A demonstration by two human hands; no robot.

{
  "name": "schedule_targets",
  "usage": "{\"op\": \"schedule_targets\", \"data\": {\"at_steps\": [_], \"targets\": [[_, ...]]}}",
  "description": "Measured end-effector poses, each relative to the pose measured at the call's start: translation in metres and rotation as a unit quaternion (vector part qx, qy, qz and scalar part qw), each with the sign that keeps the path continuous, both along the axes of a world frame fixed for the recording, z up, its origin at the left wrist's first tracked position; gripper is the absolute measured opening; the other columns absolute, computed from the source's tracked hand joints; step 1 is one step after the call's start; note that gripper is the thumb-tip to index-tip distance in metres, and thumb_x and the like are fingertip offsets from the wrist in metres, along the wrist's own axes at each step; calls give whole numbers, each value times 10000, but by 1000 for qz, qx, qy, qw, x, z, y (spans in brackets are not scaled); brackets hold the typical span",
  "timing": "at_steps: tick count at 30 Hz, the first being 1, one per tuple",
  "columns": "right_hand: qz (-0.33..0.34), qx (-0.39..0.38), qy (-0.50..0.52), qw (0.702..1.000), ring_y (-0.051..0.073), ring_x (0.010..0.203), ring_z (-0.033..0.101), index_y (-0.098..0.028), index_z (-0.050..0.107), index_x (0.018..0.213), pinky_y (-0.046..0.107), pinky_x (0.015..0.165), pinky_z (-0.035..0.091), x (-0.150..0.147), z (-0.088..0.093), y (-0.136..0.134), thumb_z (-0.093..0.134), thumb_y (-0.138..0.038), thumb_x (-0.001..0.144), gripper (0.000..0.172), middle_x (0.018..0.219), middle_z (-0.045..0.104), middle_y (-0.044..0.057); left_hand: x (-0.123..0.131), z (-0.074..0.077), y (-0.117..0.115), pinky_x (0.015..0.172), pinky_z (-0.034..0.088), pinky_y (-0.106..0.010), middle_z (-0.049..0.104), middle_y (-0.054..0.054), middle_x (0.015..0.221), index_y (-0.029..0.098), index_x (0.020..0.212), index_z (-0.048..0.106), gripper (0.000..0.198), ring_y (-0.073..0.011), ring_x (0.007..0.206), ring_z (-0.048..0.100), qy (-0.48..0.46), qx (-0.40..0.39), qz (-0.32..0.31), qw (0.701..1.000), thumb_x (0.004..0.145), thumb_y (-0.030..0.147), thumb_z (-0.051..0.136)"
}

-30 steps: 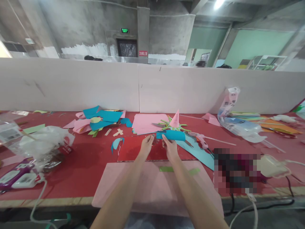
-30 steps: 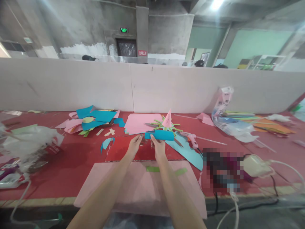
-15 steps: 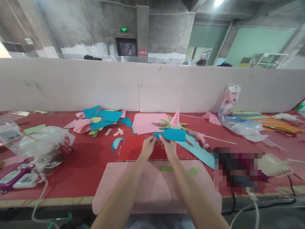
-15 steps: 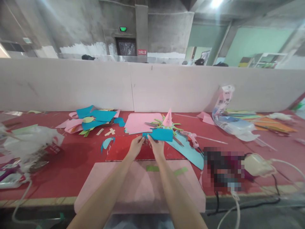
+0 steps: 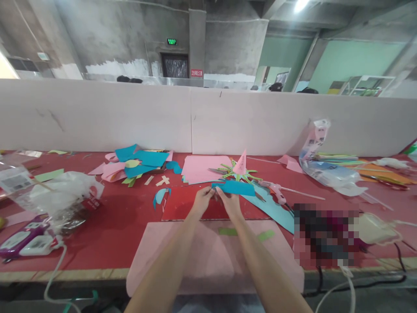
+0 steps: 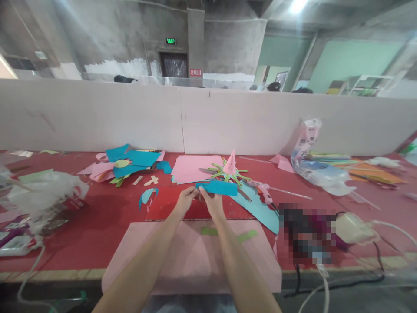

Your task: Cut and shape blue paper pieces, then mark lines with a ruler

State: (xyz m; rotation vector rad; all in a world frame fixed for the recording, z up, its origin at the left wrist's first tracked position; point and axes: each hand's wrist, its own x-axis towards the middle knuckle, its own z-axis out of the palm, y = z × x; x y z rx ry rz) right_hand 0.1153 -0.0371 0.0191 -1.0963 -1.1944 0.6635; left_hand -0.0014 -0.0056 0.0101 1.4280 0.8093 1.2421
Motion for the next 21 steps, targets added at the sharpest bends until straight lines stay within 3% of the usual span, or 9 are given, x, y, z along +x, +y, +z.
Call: {"op": "schedule_targets", "data": {"at_steps": [4,9,16,21], "targets": [[-19,30,-26,999,231,753,631,-195,656,694,359,749,502,-1,2,-1,676,-465,704,270,749,702,53,-1,-4,2,564,431,-262,532,11,501,172,545,508,464,-130,516,525,7,18,-24,1000,708,600,579],[-41,48,-43,997,249,777,635,-190,669,699,382,783,498,0,2,-4,665,-479,715,289,760,710,67,0,-2,-1,556,417,-248,528,17,503,173,545,501,422,-117,505,500,27,37,9,999,731,545,576],[4,-14,-18,1000,176,446,553,-203,607,562,290,465,457,-1,3,-6,638,-510,737,355,513,624,19,0,8,-6,544,415,-241,521,17,485,177,515,482,423,-115,500,491,24,34,12,999,737,524,581],[-2,-28,-15,999,156,400,530,-207,578,514,271,435,442,-2,4,-7,630,-522,746,395,468,597,14,1,12,-8,536,411,-237,507,22,482,176,511,462,424,-109,491,479,21,24,13,999,740,512,585]]}}
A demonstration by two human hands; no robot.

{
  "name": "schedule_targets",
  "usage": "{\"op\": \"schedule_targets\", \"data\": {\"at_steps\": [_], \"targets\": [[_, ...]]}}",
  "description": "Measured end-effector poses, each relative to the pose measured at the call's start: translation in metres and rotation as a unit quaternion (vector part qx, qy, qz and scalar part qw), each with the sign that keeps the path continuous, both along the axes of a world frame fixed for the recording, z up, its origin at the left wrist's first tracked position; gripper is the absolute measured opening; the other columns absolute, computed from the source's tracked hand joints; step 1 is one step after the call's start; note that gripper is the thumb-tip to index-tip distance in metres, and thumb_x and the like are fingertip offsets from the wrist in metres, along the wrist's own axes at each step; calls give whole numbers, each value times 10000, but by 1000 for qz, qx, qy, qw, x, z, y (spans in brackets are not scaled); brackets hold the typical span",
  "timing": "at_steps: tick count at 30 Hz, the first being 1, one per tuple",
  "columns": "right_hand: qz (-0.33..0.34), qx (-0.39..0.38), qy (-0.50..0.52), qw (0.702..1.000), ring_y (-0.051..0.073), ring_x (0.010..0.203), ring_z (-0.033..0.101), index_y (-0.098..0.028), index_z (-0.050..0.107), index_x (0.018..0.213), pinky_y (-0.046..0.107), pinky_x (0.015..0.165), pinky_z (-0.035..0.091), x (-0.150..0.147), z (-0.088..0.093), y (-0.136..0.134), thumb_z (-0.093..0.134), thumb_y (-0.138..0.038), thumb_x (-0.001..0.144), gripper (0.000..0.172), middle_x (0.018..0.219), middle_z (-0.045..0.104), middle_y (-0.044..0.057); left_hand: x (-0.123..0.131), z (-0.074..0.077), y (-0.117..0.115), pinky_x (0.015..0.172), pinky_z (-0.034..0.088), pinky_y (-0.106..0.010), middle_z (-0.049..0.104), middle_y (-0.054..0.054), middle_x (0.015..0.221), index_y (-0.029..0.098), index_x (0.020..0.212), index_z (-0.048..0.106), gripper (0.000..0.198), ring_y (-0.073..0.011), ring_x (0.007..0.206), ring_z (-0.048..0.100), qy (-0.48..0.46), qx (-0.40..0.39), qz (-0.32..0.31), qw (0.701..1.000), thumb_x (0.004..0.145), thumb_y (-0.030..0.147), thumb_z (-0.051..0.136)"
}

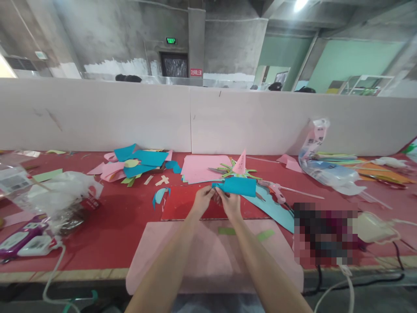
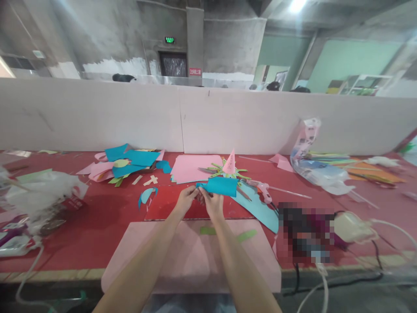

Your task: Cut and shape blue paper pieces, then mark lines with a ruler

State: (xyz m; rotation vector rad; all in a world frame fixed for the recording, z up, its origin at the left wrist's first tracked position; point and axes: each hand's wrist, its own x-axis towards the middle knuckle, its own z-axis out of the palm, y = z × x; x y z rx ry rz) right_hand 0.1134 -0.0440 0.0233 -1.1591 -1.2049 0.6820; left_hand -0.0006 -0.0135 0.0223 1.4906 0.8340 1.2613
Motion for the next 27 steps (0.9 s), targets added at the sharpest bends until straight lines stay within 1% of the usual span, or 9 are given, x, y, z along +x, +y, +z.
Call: {"op": "schedule_targets", "data": {"at_steps": [3,6,8,10,15,18,22,25,27], "targets": [[6,-2,20,1000,163,397,531,-210,583,529,278,428,445,0,0,1,636,-542,736,395,461,590,12,0,0,0,539,413,-238,504,24,483,178,511,462,426,-108,489,475,-3,-1,4,1000,732,520,585],[18,-8,18,1000,180,427,556,-214,589,521,298,464,465,2,-4,3,563,-575,785,447,482,608,26,-2,-2,3,546,411,-238,499,28,478,175,522,488,421,-109,495,473,2,-5,28,1000,733,526,583],[13,-15,3,1000,189,438,564,-220,582,496,312,485,467,5,-6,4,507,-594,814,497,487,613,38,-3,-3,4,548,405,-238,499,28,477,173,534,505,415,-111,501,474,8,-10,42,999,736,527,582],[-1,-20,-7,1000,194,431,554,-228,571,476,318,485,455,6,-8,5,498,-610,812,514,475,604,39,-3,-5,4,550,403,-241,501,26,483,171,545,517,414,-113,505,476,7,-11,42,999,731,536,579],[-32,-31,-19,999,190,411,512,-242,517,426,314,475,411,7,-7,3,493,-620,809,539,417,545,23,2,-8,3,564,422,-254,538,15,528,170,606,534,421,-123,521,508,-23,-28,17,999,719,575,560],[-43,-18,-64,997,185,411,488,-245,466,402,308,489,391,7,-7,2,484,-592,831,552,381,499,11,4,-11,3,564,419,-258,546,11,529,172,608,529,419,-131,520,512,6,-28,21,999,704,577,571],[-78,5,-115,990,185,442,505,-236,449,408,298,511,382,6,-9,2,474,-563,848,549,394,505,13,2,-13,4,586,406,-255,568,3,561,174,604,536,366,-137,556,515,58,11,33,998,739,513,553],[-77,14,-117,990,173,432,501,-231,453,403,288,514,388,5,-8,1,480,-563,841,550,384,497,8,0,-13,4,602,403,-252,582,3,587,173,628,554,304,-139,581,521,78,27,44,996,757,448,543],[-58,4,-99,993,160,403,481,-228,459,403,280,495,388,4,-6,0,492,-579,827,551,365,478,-1,-1,-11,4,603,406,-252,575,7,573,174,611,544,287,-136,573,517,79,22,42,996,752,424,550]]}}
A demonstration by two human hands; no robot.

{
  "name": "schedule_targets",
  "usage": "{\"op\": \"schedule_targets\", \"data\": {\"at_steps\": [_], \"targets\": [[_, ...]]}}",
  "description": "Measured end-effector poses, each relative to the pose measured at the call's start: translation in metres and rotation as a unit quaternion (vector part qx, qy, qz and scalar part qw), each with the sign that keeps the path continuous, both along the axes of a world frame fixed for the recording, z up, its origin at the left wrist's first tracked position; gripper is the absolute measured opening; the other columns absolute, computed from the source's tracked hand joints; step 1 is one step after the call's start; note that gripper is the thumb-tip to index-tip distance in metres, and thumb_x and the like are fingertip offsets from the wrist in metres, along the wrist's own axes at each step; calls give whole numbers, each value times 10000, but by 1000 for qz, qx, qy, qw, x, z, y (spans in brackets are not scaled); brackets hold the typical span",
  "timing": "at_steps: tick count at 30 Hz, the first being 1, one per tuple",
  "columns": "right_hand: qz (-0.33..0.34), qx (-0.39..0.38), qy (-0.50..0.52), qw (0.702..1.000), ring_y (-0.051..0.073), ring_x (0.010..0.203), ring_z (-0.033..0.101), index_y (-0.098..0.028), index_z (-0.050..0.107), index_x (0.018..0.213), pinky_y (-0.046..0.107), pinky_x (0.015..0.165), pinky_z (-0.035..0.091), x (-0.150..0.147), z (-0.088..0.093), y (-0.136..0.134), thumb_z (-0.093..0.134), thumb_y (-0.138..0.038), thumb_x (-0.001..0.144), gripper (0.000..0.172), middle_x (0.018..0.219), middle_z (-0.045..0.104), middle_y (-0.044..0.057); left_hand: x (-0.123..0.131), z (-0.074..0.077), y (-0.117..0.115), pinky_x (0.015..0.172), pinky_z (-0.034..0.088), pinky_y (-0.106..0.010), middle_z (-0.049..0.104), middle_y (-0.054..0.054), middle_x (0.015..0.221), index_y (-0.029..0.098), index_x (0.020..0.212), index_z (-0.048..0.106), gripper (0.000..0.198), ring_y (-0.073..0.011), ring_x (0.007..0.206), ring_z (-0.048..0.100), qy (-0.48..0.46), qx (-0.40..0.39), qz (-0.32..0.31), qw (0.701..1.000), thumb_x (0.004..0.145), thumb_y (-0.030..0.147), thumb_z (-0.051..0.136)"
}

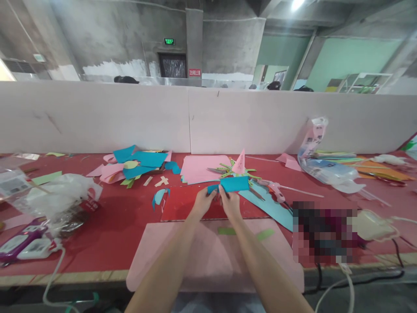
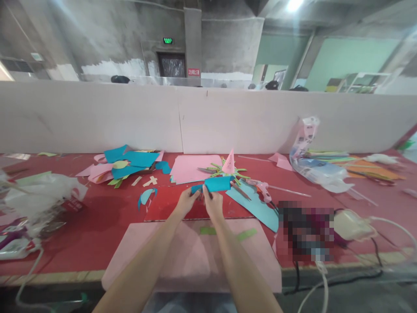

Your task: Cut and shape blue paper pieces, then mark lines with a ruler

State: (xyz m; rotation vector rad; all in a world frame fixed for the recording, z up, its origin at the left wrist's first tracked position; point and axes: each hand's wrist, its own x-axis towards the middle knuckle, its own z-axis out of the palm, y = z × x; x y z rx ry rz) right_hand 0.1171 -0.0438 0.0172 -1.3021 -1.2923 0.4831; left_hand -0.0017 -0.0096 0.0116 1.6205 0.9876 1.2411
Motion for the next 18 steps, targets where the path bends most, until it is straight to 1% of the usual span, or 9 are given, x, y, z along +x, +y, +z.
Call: {"op": "schedule_targets", "data": {"at_steps": [4,6,9,13,18], "targets": [[68,-46,82,993,133,344,433,-217,466,409,266,418,355,-2,4,-2,461,-638,814,584,349,454,-11,-3,6,0,588,415,-249,540,21,516,178,561,503,314,-127,534,503,-25,-30,-22,999,730,435,563],[83,-56,114,988,126,329,420,-216,469,414,262,383,331,-3,4,-2,424,-668,815,606,349,455,-8,-4,8,0,592,423,-248,544,23,515,176,558,507,325,-125,538,511,-27,-37,-36,998,721,448,576],[79,-60,130,987,125,312,409,-221,460,402,264,355,314,-2,2,0,389,-701,810,634,331,444,-2,-4,10,-1,600,428,-249,554,19,524,173,554,515,342,-124,548,515,-28,-40,-46,998,714,465,591],[87,-63,135,985,136,305,414,-225,463,390,276,350,311,-1,-1,2,353,-726,807,662,313,437,9,-4,11,-3,609,425,-253,547,18,531,170,557,512,348,-124,552,513,-35,-46,-39,998,709,475,587],[59,-41,147,987,131,326,432,-218,469,391,275,381,335,8,0,4,303,-713,837,686,332,446,14,-5,12,-5,623,426,-258,550,13,544,176,574,519,331,-128,560,517,-22,-43,-46,998,731,463,561]]}}
